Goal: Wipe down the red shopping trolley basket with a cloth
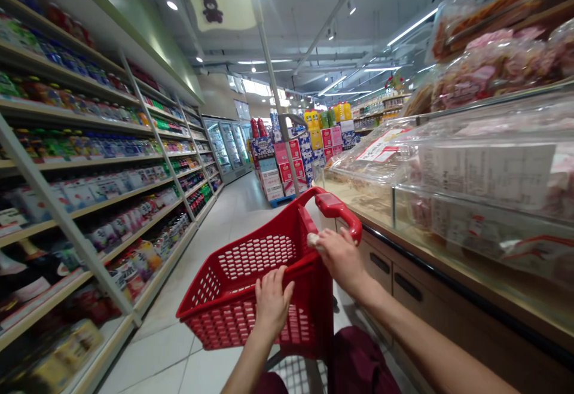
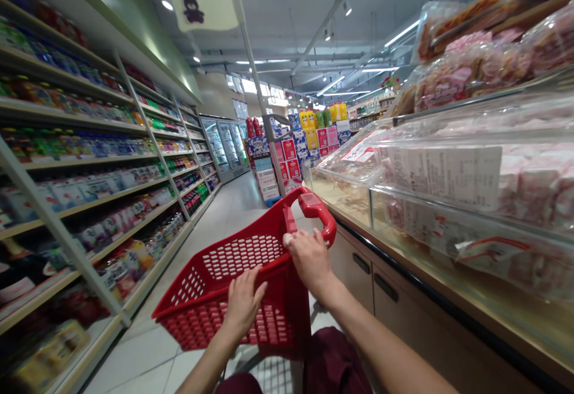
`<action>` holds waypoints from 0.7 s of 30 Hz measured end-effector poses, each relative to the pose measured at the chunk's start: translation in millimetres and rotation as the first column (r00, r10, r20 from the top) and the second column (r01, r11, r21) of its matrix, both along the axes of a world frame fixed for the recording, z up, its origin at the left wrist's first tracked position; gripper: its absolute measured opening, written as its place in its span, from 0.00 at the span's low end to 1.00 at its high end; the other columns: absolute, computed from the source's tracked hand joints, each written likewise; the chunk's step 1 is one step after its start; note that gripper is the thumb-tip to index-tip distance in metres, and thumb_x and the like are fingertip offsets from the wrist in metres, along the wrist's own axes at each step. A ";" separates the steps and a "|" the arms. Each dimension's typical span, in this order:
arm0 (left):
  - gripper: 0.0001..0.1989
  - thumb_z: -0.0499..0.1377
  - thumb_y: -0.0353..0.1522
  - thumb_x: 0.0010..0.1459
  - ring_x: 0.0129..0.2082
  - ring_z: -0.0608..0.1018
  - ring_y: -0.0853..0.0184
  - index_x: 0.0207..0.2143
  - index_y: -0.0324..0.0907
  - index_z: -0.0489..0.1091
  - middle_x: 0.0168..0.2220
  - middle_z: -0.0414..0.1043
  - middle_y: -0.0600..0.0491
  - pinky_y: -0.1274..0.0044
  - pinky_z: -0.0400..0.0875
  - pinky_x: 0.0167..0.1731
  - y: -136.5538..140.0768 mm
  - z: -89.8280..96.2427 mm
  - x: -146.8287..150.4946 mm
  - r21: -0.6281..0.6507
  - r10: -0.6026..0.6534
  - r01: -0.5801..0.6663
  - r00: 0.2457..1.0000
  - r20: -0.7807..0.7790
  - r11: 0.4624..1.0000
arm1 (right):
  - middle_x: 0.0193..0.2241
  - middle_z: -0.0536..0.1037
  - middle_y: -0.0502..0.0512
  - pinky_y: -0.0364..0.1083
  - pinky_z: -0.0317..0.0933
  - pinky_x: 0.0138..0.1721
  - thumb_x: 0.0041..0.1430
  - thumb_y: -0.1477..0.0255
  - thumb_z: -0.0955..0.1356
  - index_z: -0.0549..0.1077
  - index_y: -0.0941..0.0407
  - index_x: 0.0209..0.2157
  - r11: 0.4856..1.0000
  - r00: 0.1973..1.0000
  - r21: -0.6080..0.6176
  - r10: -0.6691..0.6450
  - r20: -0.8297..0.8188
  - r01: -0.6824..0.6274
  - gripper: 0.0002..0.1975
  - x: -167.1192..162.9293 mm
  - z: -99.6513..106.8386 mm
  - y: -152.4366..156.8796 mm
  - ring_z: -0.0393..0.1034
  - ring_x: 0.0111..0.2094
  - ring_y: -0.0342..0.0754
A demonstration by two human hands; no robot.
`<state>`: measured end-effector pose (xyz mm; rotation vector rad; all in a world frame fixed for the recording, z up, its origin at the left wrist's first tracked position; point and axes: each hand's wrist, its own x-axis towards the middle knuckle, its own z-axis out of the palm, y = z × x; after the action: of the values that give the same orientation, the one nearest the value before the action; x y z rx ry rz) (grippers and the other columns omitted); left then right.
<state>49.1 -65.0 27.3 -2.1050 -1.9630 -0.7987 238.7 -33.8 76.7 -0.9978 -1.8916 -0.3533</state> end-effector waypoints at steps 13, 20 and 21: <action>0.24 0.47 0.30 0.53 0.56 0.57 0.61 0.54 0.41 0.54 0.55 0.58 0.46 0.56 0.44 0.55 -9.4 -10.5 -1.2 -0.069 0.027 -0.027 1.000 -0.008 0.997 | 0.43 0.73 0.52 0.49 0.44 0.53 0.57 0.77 0.59 0.68 0.53 0.45 0.984 0.994 0.176 -0.021 0.112 0.001 0.15 3.8 -8.3 14.0 0.62 0.48 0.47; 0.28 0.48 0.27 0.50 0.58 0.55 0.62 0.56 0.42 0.51 0.56 0.55 0.46 0.56 0.43 0.55 -13.9 -11.5 4.0 -0.111 -0.025 0.029 0.999 0.036 0.993 | 0.40 0.75 0.56 0.54 0.41 0.53 0.58 0.76 0.58 0.69 0.55 0.43 0.977 0.987 0.136 -0.160 -0.026 0.162 0.14 14.6 0.0 21.6 0.66 0.44 0.49; 0.28 0.48 0.26 0.50 0.58 0.54 0.61 0.56 0.42 0.50 0.57 0.55 0.46 0.56 0.42 0.55 -13.7 -8.5 6.2 -0.120 -0.022 0.028 0.998 0.057 0.992 | 0.41 0.75 0.57 0.54 0.42 0.53 0.58 0.76 0.58 0.69 0.56 0.43 0.977 0.987 0.138 -0.159 -0.024 0.160 0.14 15.5 -0.2 21.1 0.65 0.45 0.50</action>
<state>55.2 -78.8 18.9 -2.2015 -2.0670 -0.7691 254.1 -12.8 76.5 -1.0568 -1.7542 -0.5645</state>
